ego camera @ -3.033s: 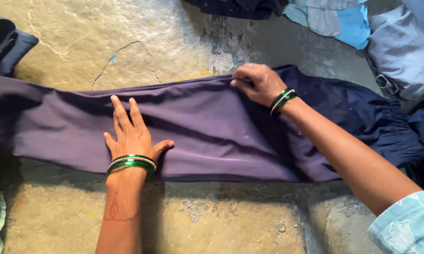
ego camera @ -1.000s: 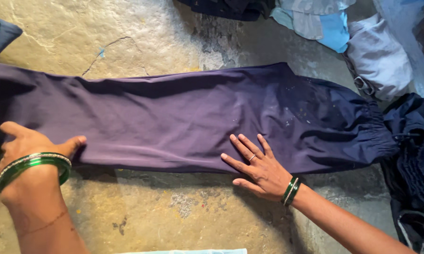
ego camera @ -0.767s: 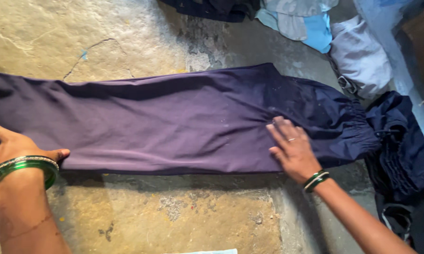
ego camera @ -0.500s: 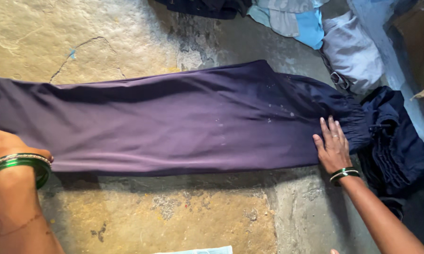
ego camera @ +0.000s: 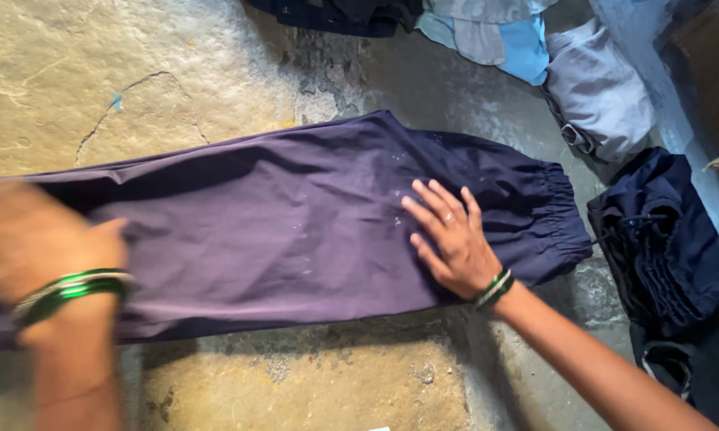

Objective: The person folds a pair of purple shorts by hand on the floor, smoothing and aligning the fabric, then places the folded item into a stack. The person then picks up a purple shirt, lays it flat, and begins folding it.

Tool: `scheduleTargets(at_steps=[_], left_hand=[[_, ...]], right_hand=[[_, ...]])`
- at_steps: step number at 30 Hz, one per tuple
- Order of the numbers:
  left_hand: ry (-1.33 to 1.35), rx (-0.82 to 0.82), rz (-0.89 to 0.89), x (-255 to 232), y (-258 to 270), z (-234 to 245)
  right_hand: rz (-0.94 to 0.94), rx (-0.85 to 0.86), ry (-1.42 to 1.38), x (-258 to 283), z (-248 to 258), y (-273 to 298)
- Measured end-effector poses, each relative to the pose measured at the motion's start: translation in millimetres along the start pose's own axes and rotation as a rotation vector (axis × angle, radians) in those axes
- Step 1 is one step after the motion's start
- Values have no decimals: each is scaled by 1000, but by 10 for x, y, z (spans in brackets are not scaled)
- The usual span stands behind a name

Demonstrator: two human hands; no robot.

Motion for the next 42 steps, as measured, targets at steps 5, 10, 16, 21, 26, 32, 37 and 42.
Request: scheduleTargets(at_steps=[5,10,16,21,26,32,37,42], left_hand=[[193,247,-517,-1096,511,-141],[154,490,-435,-1055,427,-231],[179,493,-398,-1033,416,-198],[176,492,-396,-1026,415,-206],[185,434,-408,-1010,397,-171],[145,444,-394,-967,410,-108],[131,475,-374,-998,399,-72],[115,483,-372,-992,400,-60]], right_hand=[[-86,118,100,-792,-85,-278],[-119,-74,3,-1489,48,-256],[-403,-331,246,-1726,91,17],[-748,-209,84,-2210,-9,300],[-829,-197,112,-2365,-25,378],[-1235,269,-219,-2463,194,813],[-1297,338,-810,-2508,193,1132],[-1261,-37,-1382,-2356,264,1162]])
Point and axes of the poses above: each hand's wrist, its own y-axis away from the middle knuckle, its own z-axis out of the back of the hand, x = y × z, the point moved 3 cm from there along -y, towards the middle knuckle, and after that the axes turned 6 degrees about x, right-handed, at the moved point
